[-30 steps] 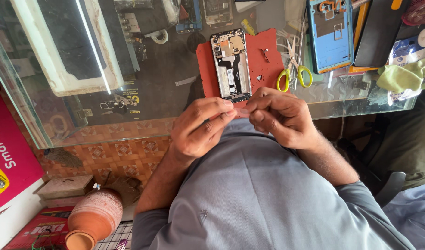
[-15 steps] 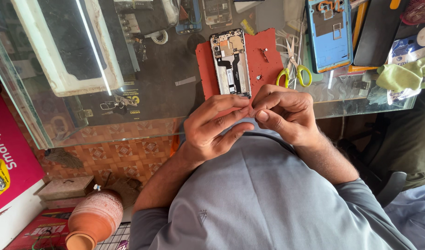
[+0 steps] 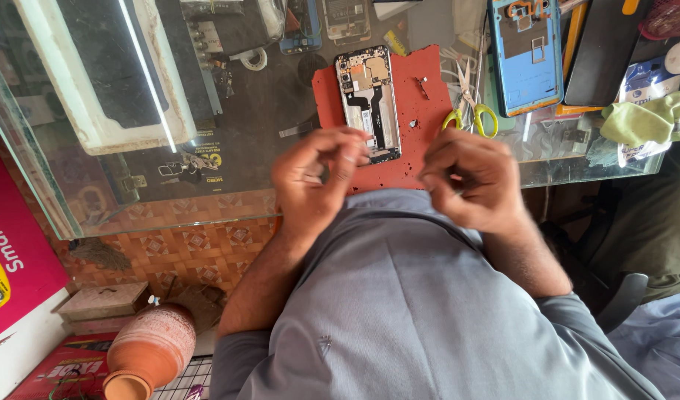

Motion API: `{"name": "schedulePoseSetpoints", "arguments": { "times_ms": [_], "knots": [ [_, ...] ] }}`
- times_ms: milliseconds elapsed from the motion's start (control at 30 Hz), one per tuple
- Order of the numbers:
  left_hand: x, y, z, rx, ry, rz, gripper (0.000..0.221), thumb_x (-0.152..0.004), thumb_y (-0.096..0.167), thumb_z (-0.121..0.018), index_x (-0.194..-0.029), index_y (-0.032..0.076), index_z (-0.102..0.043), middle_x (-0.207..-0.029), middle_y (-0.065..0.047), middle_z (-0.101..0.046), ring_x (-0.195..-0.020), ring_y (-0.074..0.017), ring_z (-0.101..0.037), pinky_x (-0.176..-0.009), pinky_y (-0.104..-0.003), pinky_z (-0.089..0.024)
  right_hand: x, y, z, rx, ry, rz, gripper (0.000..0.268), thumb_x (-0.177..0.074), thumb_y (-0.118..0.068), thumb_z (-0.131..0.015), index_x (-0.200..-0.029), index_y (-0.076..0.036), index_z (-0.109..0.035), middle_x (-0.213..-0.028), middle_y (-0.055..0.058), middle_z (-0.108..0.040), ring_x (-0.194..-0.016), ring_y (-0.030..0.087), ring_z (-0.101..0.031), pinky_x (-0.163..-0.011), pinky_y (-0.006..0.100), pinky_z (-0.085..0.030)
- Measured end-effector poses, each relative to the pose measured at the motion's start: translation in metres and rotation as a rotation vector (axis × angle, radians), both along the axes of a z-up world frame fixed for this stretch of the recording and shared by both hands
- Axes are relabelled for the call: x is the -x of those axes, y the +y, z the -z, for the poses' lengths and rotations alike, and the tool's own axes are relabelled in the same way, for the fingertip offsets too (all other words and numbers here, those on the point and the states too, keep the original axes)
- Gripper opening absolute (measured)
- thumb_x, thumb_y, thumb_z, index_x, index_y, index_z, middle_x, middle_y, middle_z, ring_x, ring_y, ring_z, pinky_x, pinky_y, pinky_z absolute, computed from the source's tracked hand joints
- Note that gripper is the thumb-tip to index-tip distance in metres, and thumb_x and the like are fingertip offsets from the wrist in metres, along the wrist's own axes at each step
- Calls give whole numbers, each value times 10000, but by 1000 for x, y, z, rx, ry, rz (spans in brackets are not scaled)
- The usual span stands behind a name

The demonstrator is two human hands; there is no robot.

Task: The person repairs a disassembled smartphone by applying adhesive strips to the internal frame. They use scissors to cut the adhesive and carefully place it along the edges of the phone's chassis. The person then presses the adhesive into place and inspects the phone's interior.

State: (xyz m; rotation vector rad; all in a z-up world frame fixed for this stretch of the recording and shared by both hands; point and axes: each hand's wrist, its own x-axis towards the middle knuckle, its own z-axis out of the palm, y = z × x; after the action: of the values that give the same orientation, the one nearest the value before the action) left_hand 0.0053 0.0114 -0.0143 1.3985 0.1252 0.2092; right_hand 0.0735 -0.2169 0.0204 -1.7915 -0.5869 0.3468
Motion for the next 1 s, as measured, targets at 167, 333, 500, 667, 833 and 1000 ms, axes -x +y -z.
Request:
{"name": "schedulePoseSetpoints", "arguments": {
  "times_ms": [167, 333, 500, 667, 833, 1000],
  "knots": [
    [-8, 23, 24, -946, -307, -266, 169, -1006, 53, -792, -1132, 31, -682, -1078, -84, -706, -924, -223, -696, -765, -346, -577, -10, -29, 10, 62, 38, 174, 29, -919, 39, -650, -892, 46, -642, -860, 80, -651, -622, 38, -535, -511, 191, -368],
    [-5, 27, 55, -1230, -561, -62, 303, -955, 112, -875, -1189, 14, -709, -1048, -53, -674, -839, -185, -669, -684, -328, -551, -11, -34, 15, 88, 43, 196, 24, -929, 60, -659, -909, 58, -646, -862, 74, -643, -623, 26, -507, -516, 178, -338],
    [-4, 27, 70, -1249, -614, 41, 266, -983, 87, -798, -1209, -15, -701, -1161, -102, -696, -897, -185, -696, -731, -317, -573, -9, -29, 18, 66, 90, 179, 29, -902, 69, -650, -882, 50, -639, -860, 57, -622, -626, 18, -488, -514, 178, -335],
    [-6, 27, 70, -1283, -584, 106, 241, -994, 84, -743, -1213, -10, -708, -1195, -113, -697, -932, -196, -695, -777, -323, -587, -9, -29, 17, 66, 97, 183, 37, -900, 72, -649, -878, 49, -631, -841, 53, -616, -641, 16, -493, -523, 175, -336],
    [-7, 29, 68, -1305, -600, 130, 240, -978, 70, -742, -1199, -16, -706, -1190, -116, -695, -941, -211, -697, -805, -336, -597, -10, -31, 17, 75, 100, 199, 25, -896, 72, -649, -884, 54, -637, -853, 56, -626, -644, 15, -494, -528, 175, -332],
    [-8, 31, 65, -1217, -584, 120, 233, -993, 65, -765, -1195, -31, -697, -1188, -117, -687, -965, -213, -697, -819, -339, -600, -10, -30, 16, 74, 93, 190, 26, -898, 71, -642, -883, 51, -636, -844, 51, -625, -647, 14, -501, -531, 172, -339]
  ]
}}
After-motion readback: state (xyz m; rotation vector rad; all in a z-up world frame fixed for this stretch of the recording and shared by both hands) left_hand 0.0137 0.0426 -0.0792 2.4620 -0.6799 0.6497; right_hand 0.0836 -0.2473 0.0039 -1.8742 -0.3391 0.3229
